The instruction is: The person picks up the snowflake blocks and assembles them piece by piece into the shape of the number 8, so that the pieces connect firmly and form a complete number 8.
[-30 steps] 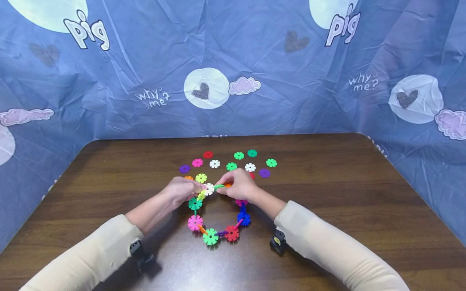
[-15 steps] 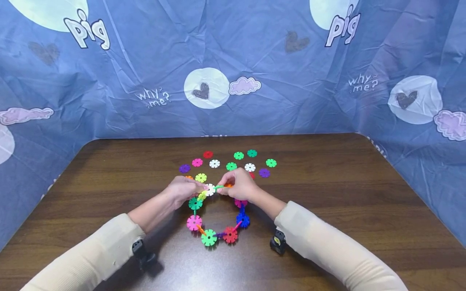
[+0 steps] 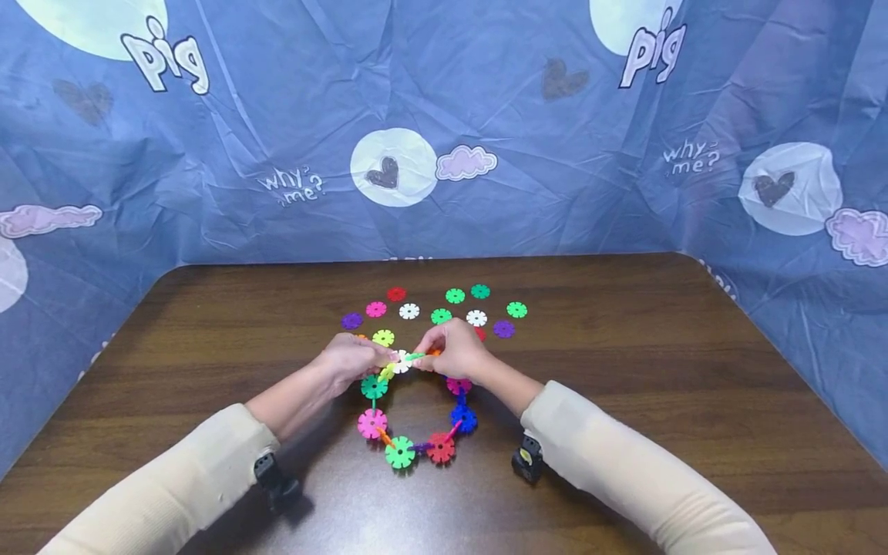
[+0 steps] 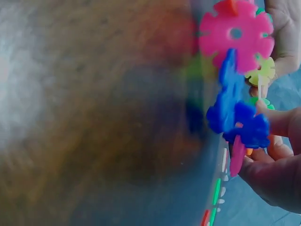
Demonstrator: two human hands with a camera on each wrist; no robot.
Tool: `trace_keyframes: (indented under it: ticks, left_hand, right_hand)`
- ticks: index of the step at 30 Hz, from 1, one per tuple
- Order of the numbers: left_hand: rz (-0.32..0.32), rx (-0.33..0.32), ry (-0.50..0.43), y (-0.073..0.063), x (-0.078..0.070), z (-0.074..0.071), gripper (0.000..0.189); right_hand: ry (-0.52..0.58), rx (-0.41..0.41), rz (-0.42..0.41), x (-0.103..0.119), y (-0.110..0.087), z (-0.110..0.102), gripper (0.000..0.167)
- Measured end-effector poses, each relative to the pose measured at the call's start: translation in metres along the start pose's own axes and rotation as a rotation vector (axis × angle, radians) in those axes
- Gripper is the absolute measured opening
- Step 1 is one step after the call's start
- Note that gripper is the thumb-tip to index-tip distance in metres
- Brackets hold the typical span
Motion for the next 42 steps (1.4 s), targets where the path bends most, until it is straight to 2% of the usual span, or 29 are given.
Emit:
trace_keyframes:
  ticks: [3,6,10,16,20,24,27,33,36,40,42]
  left_hand:
    - [-0.010,0.046,-0.051,0.001,0.000,0.003,0.019]
    - [-0.023,0.087,-0.093,0.001,0.001,0.006,0.010]
    - [-0.021,0.130,-0.132,0.000,-0.001,0.007,0.007]
    - [-0.004,0.178,-0.159,-0.001,-0.005,0.008,0.019]
    - [0.003,0.226,-0.169,-0.003,-0.004,0.010,0.020]
    - [-0.005,0.278,-0.173,-0.006,0.000,0.013,0.032]
    - [-0.016,0.310,-0.176,-0.008,0.001,0.015,0.030]
    - [-0.027,0.346,-0.214,-0.014,0.004,0.018,0.011]
    - [-0.016,0.363,-0.245,-0.017,0.003,0.019,0.005]
    - [0.014,0.387,-0.264,-0.021,-0.001,0.022,0.010]
    - [0.034,0.396,-0.261,-0.023,-0.003,0.023,0.017]
  right_hand:
    - [0.081,0.046,0.076,-0.008,0.001,-0.002,0.013]
    - [0.240,0.128,0.145,-0.015,0.000,0.000,0.026]
    - [0.360,0.217,0.168,-0.012,-0.001,-0.001,0.033]
    - [0.351,0.250,0.170,-0.010,0.000,-0.009,0.036]
    - [0.348,0.231,0.201,-0.015,-0.002,-0.014,0.038]
    - [0.357,0.228,0.241,-0.020,-0.003,-0.015,0.038]
    - [0.366,0.239,0.263,-0.024,-0.005,-0.014,0.038]
    - [0.317,0.227,0.299,-0.031,-0.011,-0.020,0.043]
    - [0.328,0.217,0.309,-0.032,-0.014,-0.025,0.045]
    - [0.344,0.210,0.278,-0.027,-0.018,-0.034,0.046]
    - [0.315,0.138,0.242,-0.022,-0.020,-0.045,0.047]
Point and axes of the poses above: each hand's wrist, its own y-axis towards the middle knuckle, its own z-axis out of the palm, x = y × z, the point moved 10 cm from there along y, towards the middle knuckle, and after that the axes turned 6 degrees about y, right-handed, at the moved point
